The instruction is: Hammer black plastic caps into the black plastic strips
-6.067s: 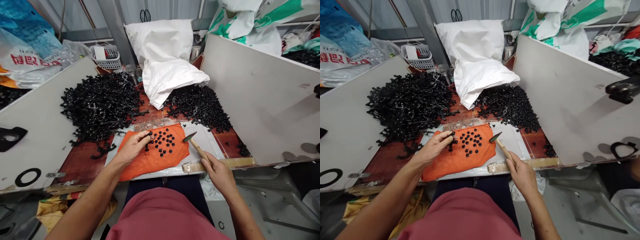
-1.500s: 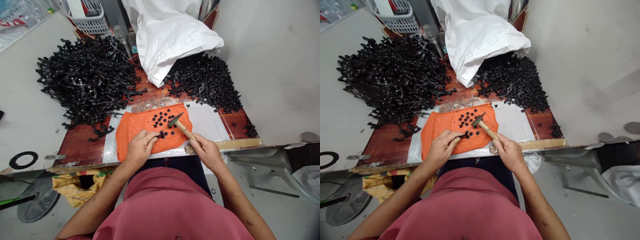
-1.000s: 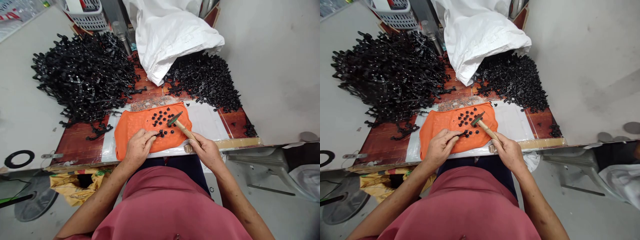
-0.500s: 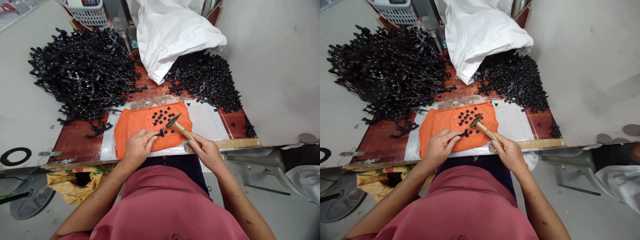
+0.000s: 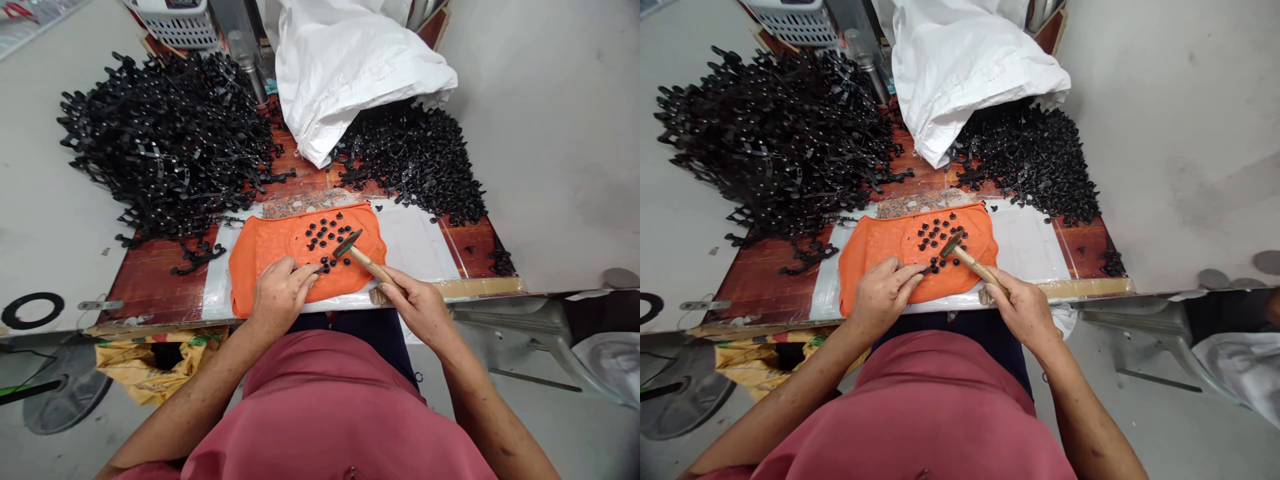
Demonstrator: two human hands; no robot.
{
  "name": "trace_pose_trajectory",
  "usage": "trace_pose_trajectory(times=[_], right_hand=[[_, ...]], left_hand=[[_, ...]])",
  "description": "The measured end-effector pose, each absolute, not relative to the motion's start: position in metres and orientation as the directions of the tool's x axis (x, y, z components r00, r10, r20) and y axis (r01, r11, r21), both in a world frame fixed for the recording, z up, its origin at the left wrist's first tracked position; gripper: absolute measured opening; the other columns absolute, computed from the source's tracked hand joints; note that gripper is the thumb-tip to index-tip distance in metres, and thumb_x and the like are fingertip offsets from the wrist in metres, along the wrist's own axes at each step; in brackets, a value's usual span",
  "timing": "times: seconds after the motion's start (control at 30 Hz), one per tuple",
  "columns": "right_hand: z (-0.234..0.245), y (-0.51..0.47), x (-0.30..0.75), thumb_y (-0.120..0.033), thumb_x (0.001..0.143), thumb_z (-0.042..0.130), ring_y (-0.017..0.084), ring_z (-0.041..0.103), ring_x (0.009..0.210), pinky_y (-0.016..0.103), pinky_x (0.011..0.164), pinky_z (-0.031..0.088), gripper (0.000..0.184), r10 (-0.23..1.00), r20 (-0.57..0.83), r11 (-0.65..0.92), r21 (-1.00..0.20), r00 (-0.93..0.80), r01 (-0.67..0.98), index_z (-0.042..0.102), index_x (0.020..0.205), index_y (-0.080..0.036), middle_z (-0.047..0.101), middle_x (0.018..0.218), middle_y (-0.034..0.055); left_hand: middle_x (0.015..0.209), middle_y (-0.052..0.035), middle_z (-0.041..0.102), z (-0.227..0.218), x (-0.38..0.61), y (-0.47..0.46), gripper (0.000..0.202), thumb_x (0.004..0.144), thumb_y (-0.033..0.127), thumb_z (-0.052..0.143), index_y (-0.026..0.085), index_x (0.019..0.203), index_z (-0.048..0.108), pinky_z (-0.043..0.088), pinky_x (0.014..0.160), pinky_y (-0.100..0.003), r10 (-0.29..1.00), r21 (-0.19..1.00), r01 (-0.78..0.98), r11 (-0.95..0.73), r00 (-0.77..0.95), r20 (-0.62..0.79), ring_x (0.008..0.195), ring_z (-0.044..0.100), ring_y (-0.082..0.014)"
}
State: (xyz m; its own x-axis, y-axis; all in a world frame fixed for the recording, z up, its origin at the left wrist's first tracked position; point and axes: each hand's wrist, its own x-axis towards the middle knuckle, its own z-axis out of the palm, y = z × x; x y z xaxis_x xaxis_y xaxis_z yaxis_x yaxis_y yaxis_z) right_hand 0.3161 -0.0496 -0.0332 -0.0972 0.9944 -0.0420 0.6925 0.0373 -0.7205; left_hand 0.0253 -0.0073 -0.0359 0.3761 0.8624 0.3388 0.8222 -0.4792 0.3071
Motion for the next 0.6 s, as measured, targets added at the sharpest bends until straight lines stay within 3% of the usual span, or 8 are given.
trace_pose_trajectory(times=[0.13,0.27,0.4,0.6], right_hand=[[-0.0333,-0.0495,0.3165,-0.034,0.104,0.051,0.021,0.074,0.111,0.031,0.092,0.057,0.042,0.994,-0.056,0.025,-0.713,-0.093,0.701,0.062,0.144,-0.037,0.076,0.128,-0.0038],[-0.0378,-0.0476,0.3164,-0.036,0.104,0.051,0.023,0.071,0.118,0.033,0.098,0.055,0.042,0.996,-0.065,0.003,-0.709,-0.069,0.705,0.062,0.144,-0.037,0.073,0.134,-0.0035],[-0.0401,-0.0471,0.3171,-0.037,0.103,0.053,0.023,0.071,0.118,0.036,0.104,0.053,0.042,0.995,-0.088,-0.025,-0.713,-0.055,0.7,0.062,0.144,-0.036,0.073,0.133,-0.0026],[-0.0407,-0.0469,0.3167,-0.039,0.103,0.052,0.024,0.073,0.115,0.037,0.103,0.054,0.041,0.996,-0.081,-0.025,-0.698,-0.044,0.715,0.063,0.143,-0.036,0.075,0.13,-0.0012]], left_hand=[[0.082,-0.0025,0.062,-0.0357,0.0235,-0.0048,0.027,0.102,0.029,0.055,0.021,0.116,0.077,0.047,0.074,-0.028,0.903,0.485,0.762,-0.429,0.337,0.268,0.076,0.062,-0.0146],[0.085,-0.0022,0.064,-0.034,0.023,-0.0043,0.025,0.102,0.028,0.056,0.022,0.115,0.077,0.049,0.076,-0.027,0.915,0.549,0.732,-0.403,0.321,0.245,0.077,0.062,-0.014],[0.083,-0.0021,0.063,-0.0328,0.0234,-0.0046,0.027,0.103,0.03,0.055,0.022,0.116,0.077,0.049,0.075,-0.027,0.911,0.528,0.742,-0.413,0.332,0.246,0.076,0.061,-0.0137],[0.082,-0.0027,0.06,-0.0378,0.0228,-0.0065,0.029,0.103,0.032,0.055,0.022,0.117,0.078,0.047,0.074,-0.028,0.883,0.405,0.79,-0.46,0.359,0.302,0.075,0.06,-0.0146]])
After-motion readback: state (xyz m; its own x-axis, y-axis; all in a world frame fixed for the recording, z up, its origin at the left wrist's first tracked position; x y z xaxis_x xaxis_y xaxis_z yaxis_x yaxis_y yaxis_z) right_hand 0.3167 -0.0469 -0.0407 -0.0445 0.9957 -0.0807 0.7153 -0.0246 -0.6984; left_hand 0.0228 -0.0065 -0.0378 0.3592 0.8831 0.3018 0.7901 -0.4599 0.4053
